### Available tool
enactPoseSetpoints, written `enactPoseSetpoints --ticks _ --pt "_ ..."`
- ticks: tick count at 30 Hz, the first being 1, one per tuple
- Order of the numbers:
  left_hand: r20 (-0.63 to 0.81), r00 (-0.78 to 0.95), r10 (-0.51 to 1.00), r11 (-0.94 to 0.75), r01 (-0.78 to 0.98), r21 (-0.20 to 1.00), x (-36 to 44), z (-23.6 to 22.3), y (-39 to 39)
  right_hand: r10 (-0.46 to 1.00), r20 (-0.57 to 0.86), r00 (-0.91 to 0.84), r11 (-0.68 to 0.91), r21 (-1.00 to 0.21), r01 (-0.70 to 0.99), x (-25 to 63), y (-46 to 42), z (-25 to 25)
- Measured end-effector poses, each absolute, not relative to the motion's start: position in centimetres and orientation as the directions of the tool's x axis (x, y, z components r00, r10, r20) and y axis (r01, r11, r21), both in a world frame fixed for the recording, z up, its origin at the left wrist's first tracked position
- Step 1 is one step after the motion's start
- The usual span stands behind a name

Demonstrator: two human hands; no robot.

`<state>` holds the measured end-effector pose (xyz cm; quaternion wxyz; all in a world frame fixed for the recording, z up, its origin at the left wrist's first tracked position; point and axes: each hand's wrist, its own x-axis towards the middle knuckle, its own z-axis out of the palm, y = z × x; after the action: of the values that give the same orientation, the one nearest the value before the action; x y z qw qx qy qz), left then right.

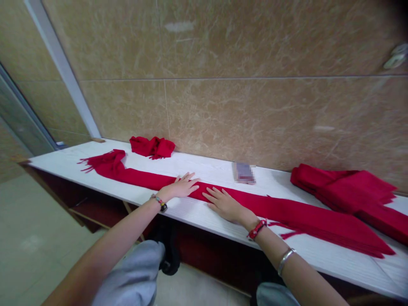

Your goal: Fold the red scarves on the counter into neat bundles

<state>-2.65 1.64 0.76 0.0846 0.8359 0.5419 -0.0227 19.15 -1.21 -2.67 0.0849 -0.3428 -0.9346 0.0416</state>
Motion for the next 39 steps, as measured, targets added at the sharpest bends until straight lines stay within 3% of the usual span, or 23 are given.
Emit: enactPoseSetpoints --ticks 5,10,14,19,25,31,39 --pt "-0.2 0.461 0.865 -0.446 0.887 0.118 0.4 -0.8 1.1 0.679 0.091 -0.728 0.73 -0.183 0.658 20.4 -1.5 -2.5" --pt "-0.119 0.499 0.858 -0.49 0.866 0.095 -0.5 -1.3 0.7 0.757 0.102 -0.645 0.646 -0.259 0.718 22.4 -0.9 -2.1" --pt "-0.143 0.485 0.863 -0.475 0.874 0.101 -0.4 -1.1 0.6 0.857 0.146 -0.494 0.515 -0.205 0.832 22.4 -1.0 -2.4" --pt "-0.17 0.478 0.862 -0.465 0.878 0.114 -0.6 -1.3 1.1 0.855 0.078 -0.513 0.519 -0.125 0.846 22.6 -1.4 -3.1" --pt "-0.217 0.509 0.833 -0.499 0.86 0.105 -1.0 -0.8 1.9 0.885 -0.016 -0.466 0.458 -0.163 0.874 24.7 -1.5 -2.5" --pt "0.043 0.644 0.764 -0.644 0.755 0.123 2.2 -1.2 2.5 0.893 0.177 -0.415 0.444 -0.188 0.876 22.4 -0.8 -2.0" --pt "-0.138 0.558 0.818 -0.551 0.83 0.087 3.9 -1.5 1.5 0.871 0.155 -0.467 0.486 -0.115 0.867 22.7 -0.8 -3.7"
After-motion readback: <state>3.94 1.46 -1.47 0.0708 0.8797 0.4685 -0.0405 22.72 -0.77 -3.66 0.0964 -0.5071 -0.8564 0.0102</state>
